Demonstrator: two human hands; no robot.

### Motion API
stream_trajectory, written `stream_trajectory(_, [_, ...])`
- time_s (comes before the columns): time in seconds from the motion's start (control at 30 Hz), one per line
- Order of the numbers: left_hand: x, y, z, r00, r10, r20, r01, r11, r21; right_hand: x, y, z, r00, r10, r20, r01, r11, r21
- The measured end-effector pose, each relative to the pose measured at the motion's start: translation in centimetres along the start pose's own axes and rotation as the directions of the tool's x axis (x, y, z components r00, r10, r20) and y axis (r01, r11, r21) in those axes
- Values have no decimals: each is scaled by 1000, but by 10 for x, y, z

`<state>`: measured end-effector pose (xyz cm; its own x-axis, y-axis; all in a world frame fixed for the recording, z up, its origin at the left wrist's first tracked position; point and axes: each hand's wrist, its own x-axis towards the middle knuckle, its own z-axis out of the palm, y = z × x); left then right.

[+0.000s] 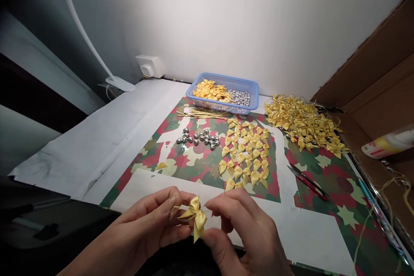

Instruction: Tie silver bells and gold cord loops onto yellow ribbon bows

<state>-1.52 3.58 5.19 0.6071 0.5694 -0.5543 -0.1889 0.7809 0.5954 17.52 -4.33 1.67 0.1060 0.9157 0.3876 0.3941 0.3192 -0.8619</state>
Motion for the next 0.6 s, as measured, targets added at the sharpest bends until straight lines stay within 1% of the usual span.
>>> stream_trajectory(0.1, [-1, 0, 2, 1000, -26, -2, 26, 999, -30, 0, -1, 0, 996, -41, 82, 45, 998, -41])
stream_trajectory(0.2, [-2, -2, 3, 1000, -22, -20, 21, 999, -43, 3, 2, 1, 991, -57, 120, 64, 996, -56])
stream_trajectory(0.3, [-4, -5, 2, 999, 20, -42, -21, 1000, -21, 4, 5, 0, 992, -52, 113, 61, 995, -77])
stream_trajectory(0.4, [-5, -8, -3, 994, 87, -73, -83, 995, 57, 1, 9, -4, 994, -53, 91, 66, 987, -149])
stream_trajectory(0.5, [-6, -10, -6, 989, 113, -100, -100, 987, 128, -3, 13, -5, 991, -100, 90, 121, 955, -270])
stream_trajectory(0.6, [-6, -10, -7, 986, 114, -118, -95, 982, 161, -5, 15, -3, 983, -145, 109, 175, 922, -345])
